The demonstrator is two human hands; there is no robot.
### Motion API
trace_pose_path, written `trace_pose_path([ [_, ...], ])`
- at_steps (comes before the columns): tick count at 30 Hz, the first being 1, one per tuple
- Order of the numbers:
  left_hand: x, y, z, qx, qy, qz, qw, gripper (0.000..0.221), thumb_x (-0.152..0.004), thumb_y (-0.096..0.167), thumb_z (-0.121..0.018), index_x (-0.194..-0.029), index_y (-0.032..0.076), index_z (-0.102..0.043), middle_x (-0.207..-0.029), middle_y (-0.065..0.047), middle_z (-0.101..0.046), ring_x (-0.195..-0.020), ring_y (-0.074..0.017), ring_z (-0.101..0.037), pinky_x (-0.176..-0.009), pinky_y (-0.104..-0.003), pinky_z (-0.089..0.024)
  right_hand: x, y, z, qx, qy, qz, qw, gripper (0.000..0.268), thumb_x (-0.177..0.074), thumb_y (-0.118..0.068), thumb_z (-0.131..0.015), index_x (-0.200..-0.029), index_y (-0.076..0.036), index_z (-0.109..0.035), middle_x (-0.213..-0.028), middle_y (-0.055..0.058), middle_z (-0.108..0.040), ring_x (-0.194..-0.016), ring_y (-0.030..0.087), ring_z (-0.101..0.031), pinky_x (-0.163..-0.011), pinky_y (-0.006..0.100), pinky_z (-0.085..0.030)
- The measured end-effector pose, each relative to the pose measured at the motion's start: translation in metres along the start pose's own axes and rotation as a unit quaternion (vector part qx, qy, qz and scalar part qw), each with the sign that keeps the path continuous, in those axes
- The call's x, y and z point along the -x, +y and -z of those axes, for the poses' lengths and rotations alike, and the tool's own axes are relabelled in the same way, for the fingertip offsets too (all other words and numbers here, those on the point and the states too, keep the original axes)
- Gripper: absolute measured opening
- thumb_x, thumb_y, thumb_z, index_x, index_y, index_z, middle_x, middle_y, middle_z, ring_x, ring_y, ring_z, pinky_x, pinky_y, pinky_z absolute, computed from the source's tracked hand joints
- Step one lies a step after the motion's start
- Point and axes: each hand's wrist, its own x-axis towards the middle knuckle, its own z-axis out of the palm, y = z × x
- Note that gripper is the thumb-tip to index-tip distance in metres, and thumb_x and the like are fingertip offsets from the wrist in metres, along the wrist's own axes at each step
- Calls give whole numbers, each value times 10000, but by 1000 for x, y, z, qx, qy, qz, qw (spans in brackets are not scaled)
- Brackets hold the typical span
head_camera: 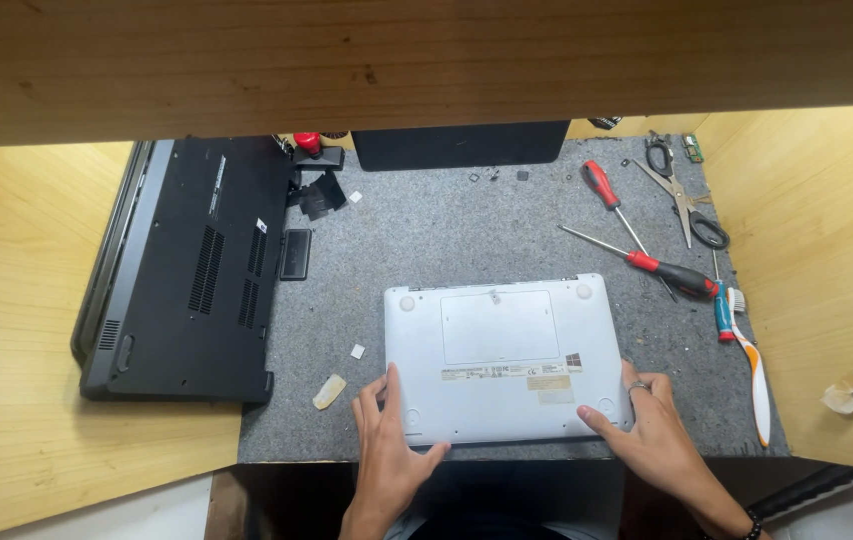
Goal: Disassembling a laptop by removing the back cover and unscrewing internal components at a repair station.
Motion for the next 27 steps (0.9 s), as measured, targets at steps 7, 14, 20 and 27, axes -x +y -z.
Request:
trace_pose_path([
  [7, 11, -8, 7, -2, -36, 48, 998, 1292, -684, 484, -938, -1625, 53, -164, -1390, -134, -388, -1298, -314, -391, -1124, -442, -376, 18, -6, 1, -73, 19, -27, 997, 887, -768, -432, -774, -1570, -232, -450, -1337, 56, -480, -1168, 172, -610, -1053, 320, -457],
  [14, 6, 21, 22, 9, -53, 119, 991, 1154, -756, 563, -828, -1627, 94, -234, -1243, -92, -406, -1261, -281, -368, -1140, -449, -362, 25, -18, -7, -147, 58, -60, 986, 832, -775, -350, -777, -1534, -139, -508, -1338, 72, -492, -1150, 171, -578, -987, 324, -480],
  [20, -4, 19, 26, 19, -8, 107, 994, 1080, -756, 525, -836, -1607, 125, -304, -1241, -108, -395, -1314, -319, -366, -1175, -462, -309, 27, -40, 0, -219, 46, -71, 972, 699, -802, -256, -771, -1473, -168, -597, -1296, 80, -507, -1178, 167, -539, -986, 315, -472],
  [27, -15, 35, 13, -160, -32, 21, 986, 1182, -757, 697, -819, -1624, 179, -204, -1446, -272, -263, -1319, -435, -314, -1056, -585, -291, 25, -52, 27, -440, 35, -75, 894, 472, -855, -5, -716, -1307, 16, -583, -1113, 176, -655, -1011, 235, -584, -915, 340, -478],
])
